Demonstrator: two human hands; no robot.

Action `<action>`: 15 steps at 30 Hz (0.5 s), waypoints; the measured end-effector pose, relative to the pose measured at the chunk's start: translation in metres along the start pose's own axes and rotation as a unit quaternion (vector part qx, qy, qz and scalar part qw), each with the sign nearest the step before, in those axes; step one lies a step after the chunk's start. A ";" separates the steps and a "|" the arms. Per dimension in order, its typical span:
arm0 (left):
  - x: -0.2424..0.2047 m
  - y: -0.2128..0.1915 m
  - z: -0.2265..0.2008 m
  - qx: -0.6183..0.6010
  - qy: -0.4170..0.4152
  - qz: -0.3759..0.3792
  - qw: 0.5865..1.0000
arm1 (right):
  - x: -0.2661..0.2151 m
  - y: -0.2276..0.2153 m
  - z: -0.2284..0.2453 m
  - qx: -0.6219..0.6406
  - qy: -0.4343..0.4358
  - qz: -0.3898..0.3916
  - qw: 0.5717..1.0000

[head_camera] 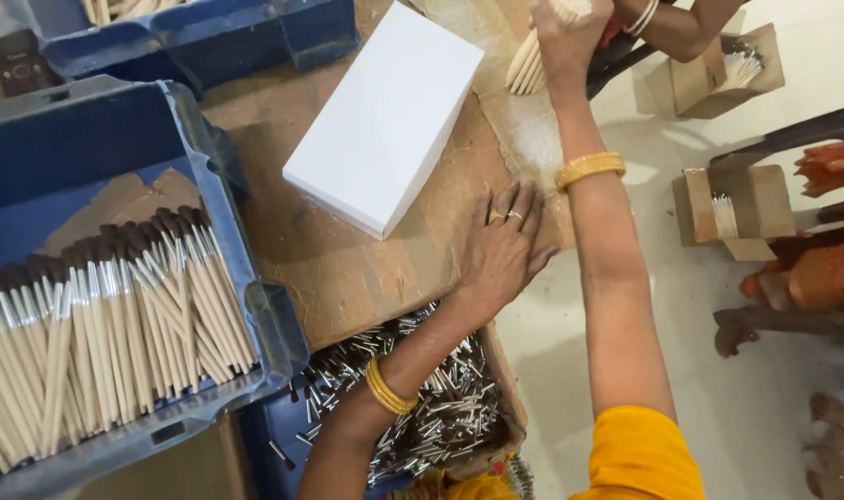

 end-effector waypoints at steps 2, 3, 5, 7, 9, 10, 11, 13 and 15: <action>0.001 0.001 -0.001 -0.003 0.000 -0.010 1.000 | -0.008 -0.014 0.029 0.038 0.031 -0.003 0.999; -0.001 0.000 -0.001 -0.006 -0.003 -0.022 1.000 | -0.014 -0.019 0.042 0.078 0.061 -0.005 0.995; -0.001 0.000 -0.001 -0.003 -0.009 -0.011 1.000 | -0.035 -0.045 0.090 0.063 0.074 0.028 0.995; -0.004 0.004 -0.001 -0.001 -0.017 0.002 1.000 | -0.063 -0.064 0.125 0.047 0.090 0.063 0.993; -0.004 0.005 0.001 0.013 -0.017 0.002 1.000 | -0.087 -0.082 0.151 0.074 0.080 0.060 0.992; -0.008 0.005 0.000 0.013 -0.014 0.001 1.000 | -0.097 -0.092 0.165 0.072 0.078 0.058 0.993; -0.012 -0.001 -0.002 0.003 -0.006 -0.047 0.999 | -0.110 -0.103 0.173 0.086 0.117 0.037 0.989; -0.036 -0.009 -0.004 -0.009 0.001 -0.093 0.996 | -0.138 -0.122 0.186 0.100 0.158 0.016 0.982; -0.075 -0.031 -0.007 -0.170 0.079 -0.189 0.964 | -0.175 -0.138 0.175 0.352 0.250 -0.114 0.895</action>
Point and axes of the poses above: each hand's wrist, its own x-axis towards the middle knuckle, its own y-axis out of the palm, z = x × y, the point moved 8 cm from there along x, towards the middle knuckle, and after that the axes turned 5 degrees about z, right-handed, at the moved point
